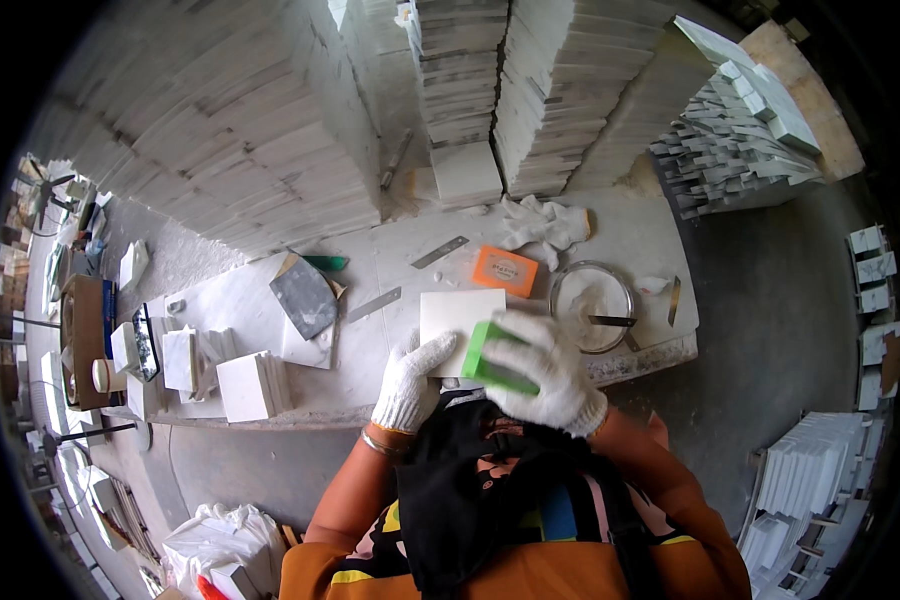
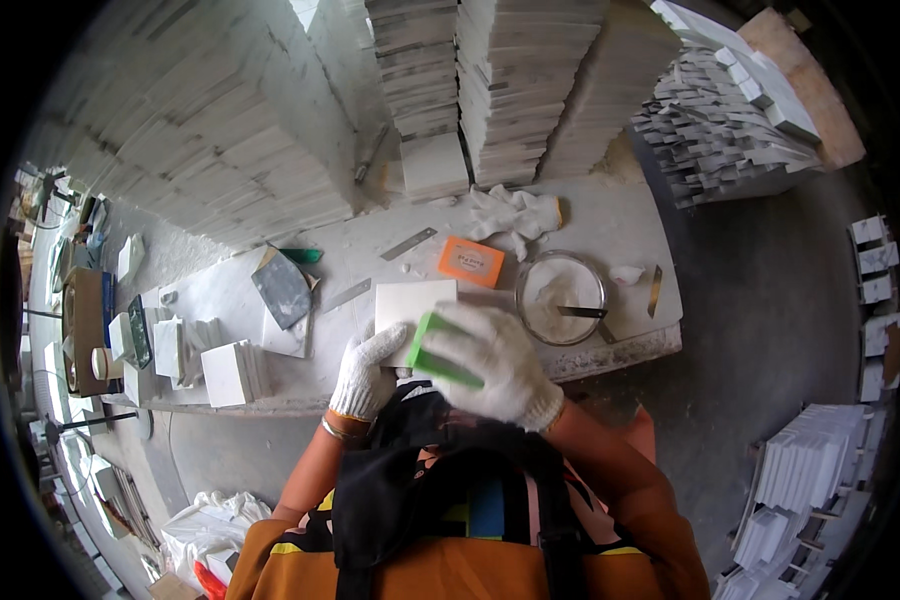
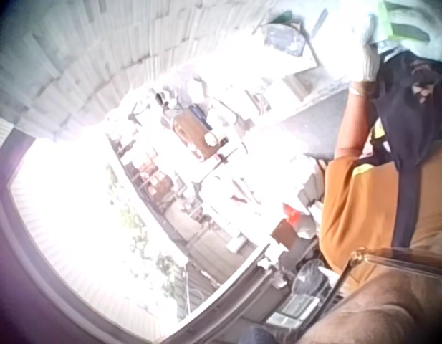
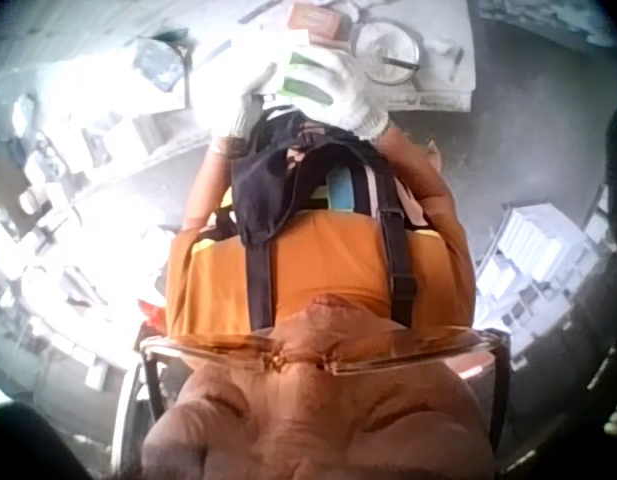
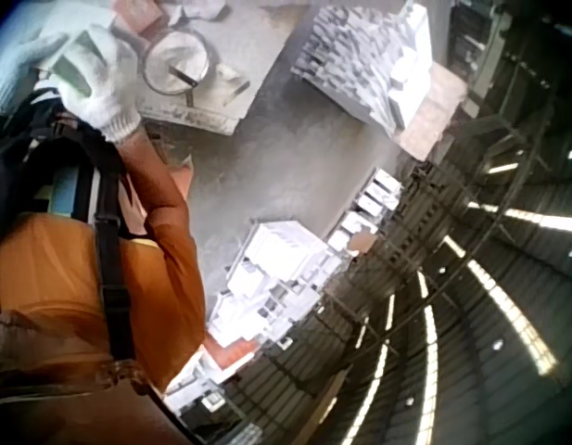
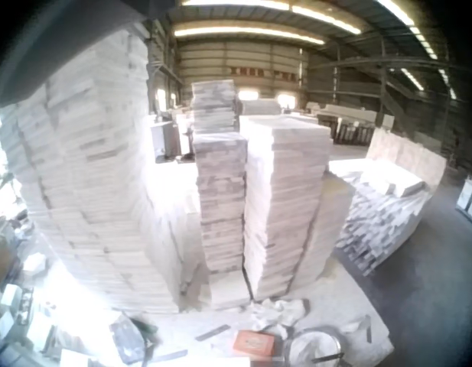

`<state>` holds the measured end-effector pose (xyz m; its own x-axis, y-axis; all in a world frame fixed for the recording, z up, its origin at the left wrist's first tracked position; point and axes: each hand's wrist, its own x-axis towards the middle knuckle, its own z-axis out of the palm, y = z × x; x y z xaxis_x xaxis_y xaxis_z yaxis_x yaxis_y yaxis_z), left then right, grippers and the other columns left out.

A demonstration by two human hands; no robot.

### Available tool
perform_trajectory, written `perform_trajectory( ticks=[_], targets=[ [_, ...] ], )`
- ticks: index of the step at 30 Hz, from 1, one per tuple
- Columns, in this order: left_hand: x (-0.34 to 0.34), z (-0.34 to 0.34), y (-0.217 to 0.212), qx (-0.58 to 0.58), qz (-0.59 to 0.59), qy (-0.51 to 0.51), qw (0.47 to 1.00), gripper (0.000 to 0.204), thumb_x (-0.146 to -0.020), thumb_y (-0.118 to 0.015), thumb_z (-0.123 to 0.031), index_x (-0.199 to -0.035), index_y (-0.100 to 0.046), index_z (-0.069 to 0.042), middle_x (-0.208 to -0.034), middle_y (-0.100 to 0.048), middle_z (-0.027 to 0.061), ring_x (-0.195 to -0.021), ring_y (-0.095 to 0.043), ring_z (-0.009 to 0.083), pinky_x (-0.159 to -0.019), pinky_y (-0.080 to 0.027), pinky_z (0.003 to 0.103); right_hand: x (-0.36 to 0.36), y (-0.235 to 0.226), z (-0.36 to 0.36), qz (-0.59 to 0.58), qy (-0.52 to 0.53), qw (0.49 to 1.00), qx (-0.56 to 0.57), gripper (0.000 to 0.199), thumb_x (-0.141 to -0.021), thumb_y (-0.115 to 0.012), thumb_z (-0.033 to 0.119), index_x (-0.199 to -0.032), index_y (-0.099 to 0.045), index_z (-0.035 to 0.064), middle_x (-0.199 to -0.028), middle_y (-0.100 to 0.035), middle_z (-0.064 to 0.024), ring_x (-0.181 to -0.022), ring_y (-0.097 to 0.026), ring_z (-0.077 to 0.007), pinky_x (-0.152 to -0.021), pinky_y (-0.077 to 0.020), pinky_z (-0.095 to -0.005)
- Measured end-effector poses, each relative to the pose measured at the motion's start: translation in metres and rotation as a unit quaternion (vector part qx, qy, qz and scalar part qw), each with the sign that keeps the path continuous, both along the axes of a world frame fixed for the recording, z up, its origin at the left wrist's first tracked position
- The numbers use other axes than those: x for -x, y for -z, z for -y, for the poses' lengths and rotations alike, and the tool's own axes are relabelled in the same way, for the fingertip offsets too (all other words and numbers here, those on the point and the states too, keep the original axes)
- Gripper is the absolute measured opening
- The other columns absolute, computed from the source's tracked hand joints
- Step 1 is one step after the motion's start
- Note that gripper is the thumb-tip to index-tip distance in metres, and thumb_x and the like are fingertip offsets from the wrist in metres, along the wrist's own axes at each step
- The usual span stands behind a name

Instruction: The person repeatedly scoops a white paste from a metal bowl using a small metal spatula and spreads it onto the edges of small white square tiles. They handle each tile individually, applying the paste to multiple sides before placing the tile down.

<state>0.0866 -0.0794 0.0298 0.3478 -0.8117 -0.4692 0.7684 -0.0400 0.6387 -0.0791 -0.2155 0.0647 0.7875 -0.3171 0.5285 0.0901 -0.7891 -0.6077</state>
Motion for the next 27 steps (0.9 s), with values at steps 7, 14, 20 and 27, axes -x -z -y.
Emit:
perform_trajectory(
  ticks=[7, 14, 20, 27],
  targets=[
    [0.009, 0.007, -0.013, -0.004, 0.027, 0.03, 0.999, 0.04, -0.094, -0.066, -0.016, -0.13, -0.058, 0.001, -0.105, -0.069, 0.0076, -0.077, -0.066, 0.0143, -0.057, -0.05, 0.026, -0.014, 0.009, 0.056, 0.021, 0.077, 0.997, -0.014, 0.061, -0.076, -0.084, 0.017, -0.132, -0.062, 0.0063, -0.141, -0.057, -0.017, -0.124, -0.059, -0.0354, -0.106, -0.0474, -0.0434],
    [-0.002, 0.002, -0.013, -0.009, 0.024, 0.036, 0.999, 0.043, -0.094, -0.066, -0.017, -0.131, -0.057, 0.002, -0.106, -0.069, 0.0077, -0.081, -0.067, 0.0139, -0.056, -0.049, 0.026, 0.007, -0.004, 0.008, -0.002, -0.015, 1.0, 0.021, 0.064, -0.066, -0.083, 0.019, -0.128, -0.067, 0.0168, -0.138, -0.059, -0.0096, -0.118, -0.061, -0.0298, -0.1, -0.0493, -0.0435],
    [0.003, 0.006, -0.015, -0.014, 0.036, 0.043, 0.998, 0.041, -0.093, -0.065, -0.015, -0.13, -0.058, 0.002, -0.109, -0.07, 0.0084, -0.08, -0.066, 0.0133, -0.057, -0.049, 0.025, -0.009, 0.0, 0.049, -0.003, 0.047, 0.999, 0.016, 0.062, -0.074, -0.082, 0.02, -0.132, -0.064, 0.0101, -0.142, -0.058, -0.0138, -0.126, -0.058, -0.0328, -0.108, -0.0452, -0.0448],
    [0.0, 0.003, -0.016, -0.016, 0.027, 0.058, 0.998, 0.041, -0.093, -0.066, -0.016, -0.129, -0.057, 0.003, -0.107, -0.068, 0.008, -0.077, -0.064, 0.0137, -0.056, -0.051, 0.026, -0.004, -0.005, 0.028, 0.011, 0.005, 1.0, 0.021, 0.06, -0.073, -0.081, 0.021, -0.131, -0.066, 0.0164, -0.138, -0.059, -0.0125, -0.121, -0.06, -0.0301, -0.101, -0.0494, -0.0437]
  ],
)
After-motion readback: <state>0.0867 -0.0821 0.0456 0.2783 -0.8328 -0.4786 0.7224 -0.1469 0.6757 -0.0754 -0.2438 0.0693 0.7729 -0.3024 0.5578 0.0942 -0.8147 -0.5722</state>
